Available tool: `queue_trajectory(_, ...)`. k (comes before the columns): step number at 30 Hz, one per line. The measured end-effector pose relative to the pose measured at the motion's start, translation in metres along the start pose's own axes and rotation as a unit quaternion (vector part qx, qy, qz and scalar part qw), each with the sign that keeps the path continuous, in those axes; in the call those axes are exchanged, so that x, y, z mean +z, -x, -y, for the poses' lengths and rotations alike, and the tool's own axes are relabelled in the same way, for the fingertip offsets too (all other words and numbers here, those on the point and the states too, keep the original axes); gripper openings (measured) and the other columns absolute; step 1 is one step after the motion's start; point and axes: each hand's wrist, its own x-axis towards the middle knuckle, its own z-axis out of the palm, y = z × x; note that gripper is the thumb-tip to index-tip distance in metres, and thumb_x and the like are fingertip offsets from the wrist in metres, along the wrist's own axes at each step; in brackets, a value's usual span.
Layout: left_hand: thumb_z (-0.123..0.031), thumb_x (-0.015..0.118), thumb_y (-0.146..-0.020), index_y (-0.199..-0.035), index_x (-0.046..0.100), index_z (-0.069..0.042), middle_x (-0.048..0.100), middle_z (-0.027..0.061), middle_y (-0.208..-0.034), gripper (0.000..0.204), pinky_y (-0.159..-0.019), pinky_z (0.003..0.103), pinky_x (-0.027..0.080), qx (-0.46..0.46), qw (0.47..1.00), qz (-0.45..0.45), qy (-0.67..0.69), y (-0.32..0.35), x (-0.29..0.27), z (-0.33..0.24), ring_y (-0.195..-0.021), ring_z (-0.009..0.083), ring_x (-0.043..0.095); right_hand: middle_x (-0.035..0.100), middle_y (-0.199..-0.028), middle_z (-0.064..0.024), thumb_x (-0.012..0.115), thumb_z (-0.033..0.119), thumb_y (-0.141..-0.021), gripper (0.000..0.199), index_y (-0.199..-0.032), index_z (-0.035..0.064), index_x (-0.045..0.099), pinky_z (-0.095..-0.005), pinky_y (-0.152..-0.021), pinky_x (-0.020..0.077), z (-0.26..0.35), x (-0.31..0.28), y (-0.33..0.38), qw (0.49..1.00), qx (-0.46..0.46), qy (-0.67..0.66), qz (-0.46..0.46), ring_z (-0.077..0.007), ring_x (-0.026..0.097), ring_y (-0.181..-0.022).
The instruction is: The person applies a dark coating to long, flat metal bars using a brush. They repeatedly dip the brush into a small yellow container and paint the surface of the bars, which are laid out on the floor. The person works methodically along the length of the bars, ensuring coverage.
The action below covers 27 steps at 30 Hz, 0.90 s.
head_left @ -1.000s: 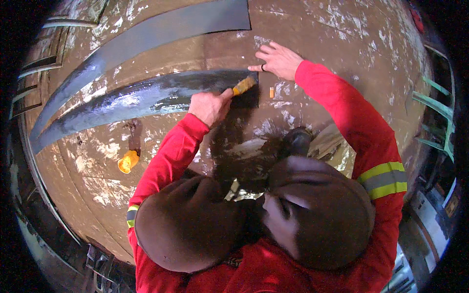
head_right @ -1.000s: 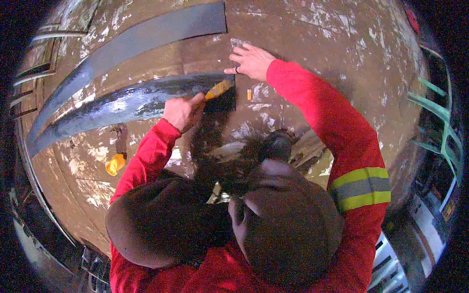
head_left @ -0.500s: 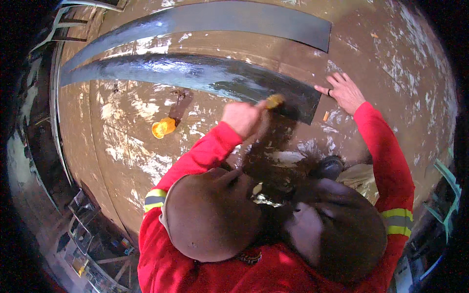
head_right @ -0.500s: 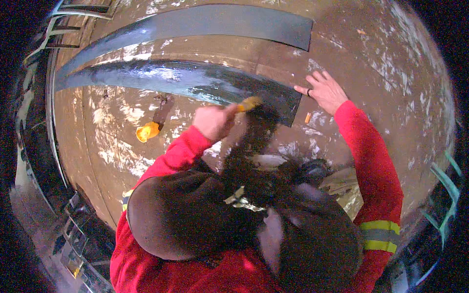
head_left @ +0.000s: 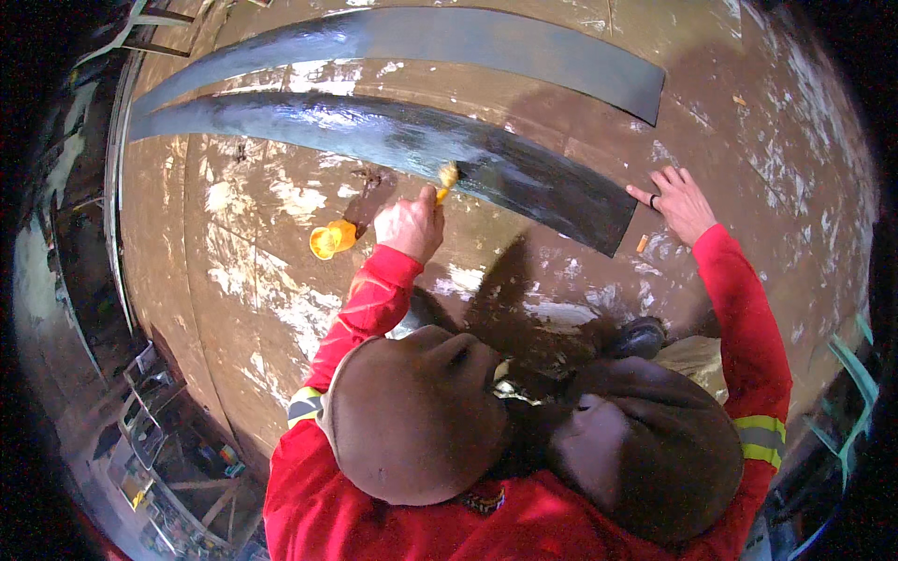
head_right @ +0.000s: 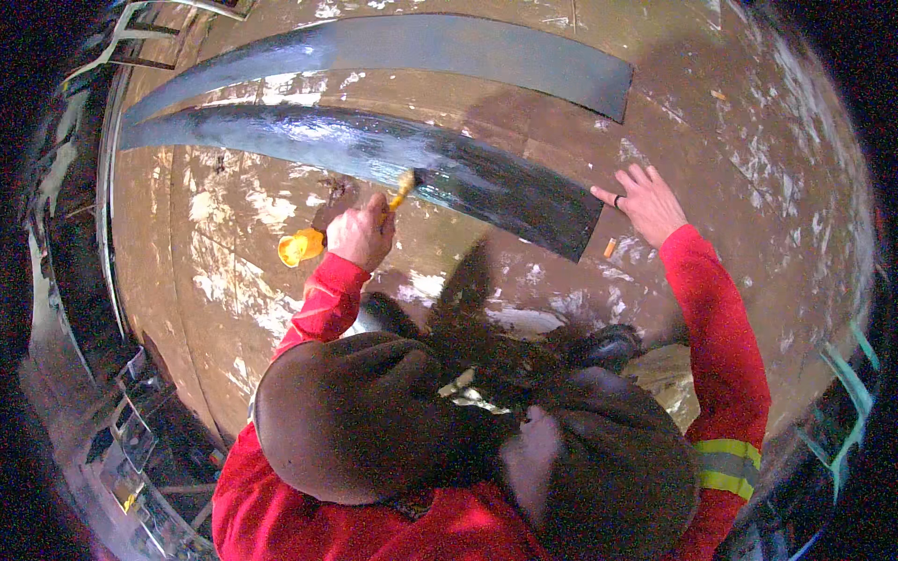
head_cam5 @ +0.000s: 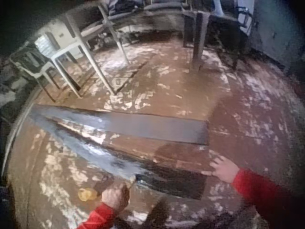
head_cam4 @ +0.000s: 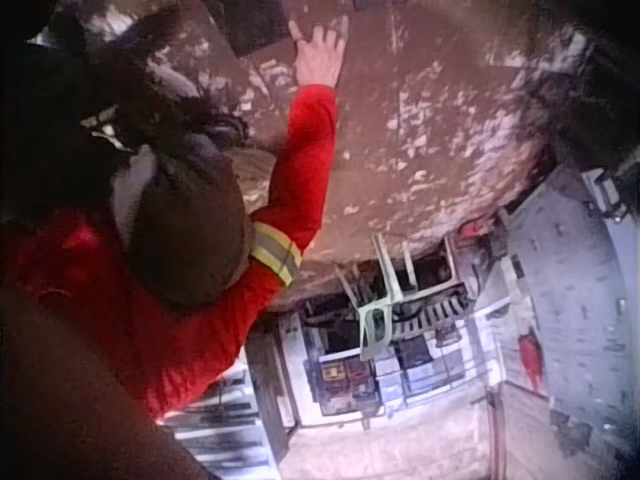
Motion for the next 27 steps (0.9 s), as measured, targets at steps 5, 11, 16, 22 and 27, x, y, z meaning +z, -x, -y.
queue_trajectory(5, -0.026, 0.067, -0.078, -0.084, 0.063, -0.011, 0.065, 0.0158, -0.07, 0.017, -0.059, 0.044, 0.05, -0.063, 0.969, -0.059, 0.233, -0.001, -0.021, 0.052, -0.064, 0.0329, 0.065, 0.052, -0.114, -0.0085, 0.054, 0.003, -0.079, 0.063, -0.134, 0.032, 0.046, -0.0405, -0.097, 0.036, 0.0, 0.004, 0.001, 1.0, 0.002, 0.0, -0.003, -0.026, 0.046, -0.112)
queue_trajectory(11, -0.032, 0.06, -0.08, -0.092, 0.062, -0.013, 0.066, 0.0169, -0.076, 0.022, -0.062, 0.046, 0.052, -0.163, 0.985, -0.007, 0.051, -0.011, -0.016, 0.07, -0.069, 0.0357, 0.065, 0.051, -0.114, -0.0075, 0.06, 0.004, -0.074, 0.067, -0.134, 0.0314, 0.047, -0.0391, -0.096, 0.0357, -0.002, 0.003, 0.001, 1.0, -0.005, 0.01, -0.008, -0.0247, 0.044, -0.113)
queue_trajectory(16, -0.028, 0.061, -0.08, -0.091, 0.058, -0.014, 0.066, 0.0174, -0.076, 0.018, -0.063, 0.047, 0.051, -0.113, 0.991, 0.036, 0.055, -0.004, -0.014, 0.038, -0.071, 0.0364, 0.065, 0.051, -0.112, -0.0075, 0.057, 0.003, -0.076, 0.063, -0.132, 0.0309, 0.049, -0.0386, -0.097, 0.0356, 0.002, -0.004, -0.002, 1.0, -0.001, 0.003, 0.003, -0.0249, 0.045, -0.111)
queue_trajectory(22, -0.026, 0.069, -0.078, -0.085, 0.064, -0.007, 0.067, 0.0142, -0.077, 0.021, -0.063, 0.039, 0.052, -0.039, 0.954, -0.007, 0.297, 0.008, -0.017, 0.059, -0.068, 0.0296, 0.066, 0.052, -0.111, -0.008, 0.053, 0.002, -0.079, 0.06, -0.132, 0.0314, 0.049, -0.0404, -0.097, 0.0362, 0.001, -0.003, 0.0, 1.0, 0.003, -0.009, -0.008, -0.0254, 0.046, -0.11)
queue_trajectory(27, -0.026, 0.071, -0.079, -0.091, 0.066, -0.002, 0.063, 0.0091, -0.068, 0.027, -0.059, 0.033, 0.048, -0.119, 0.866, 0.174, 0.454, -0.025, -0.048, 0.071, -0.063, 0.0152, 0.057, 0.052, -0.109, -0.0078, 0.051, 0.002, -0.08, 0.061, -0.133, 0.0321, 0.049, -0.0398, -0.096, 0.0368, -0.001, -0.003, 0.004, 1.0, 0.002, 0.015, -0.014, -0.0252, 0.046, -0.109)
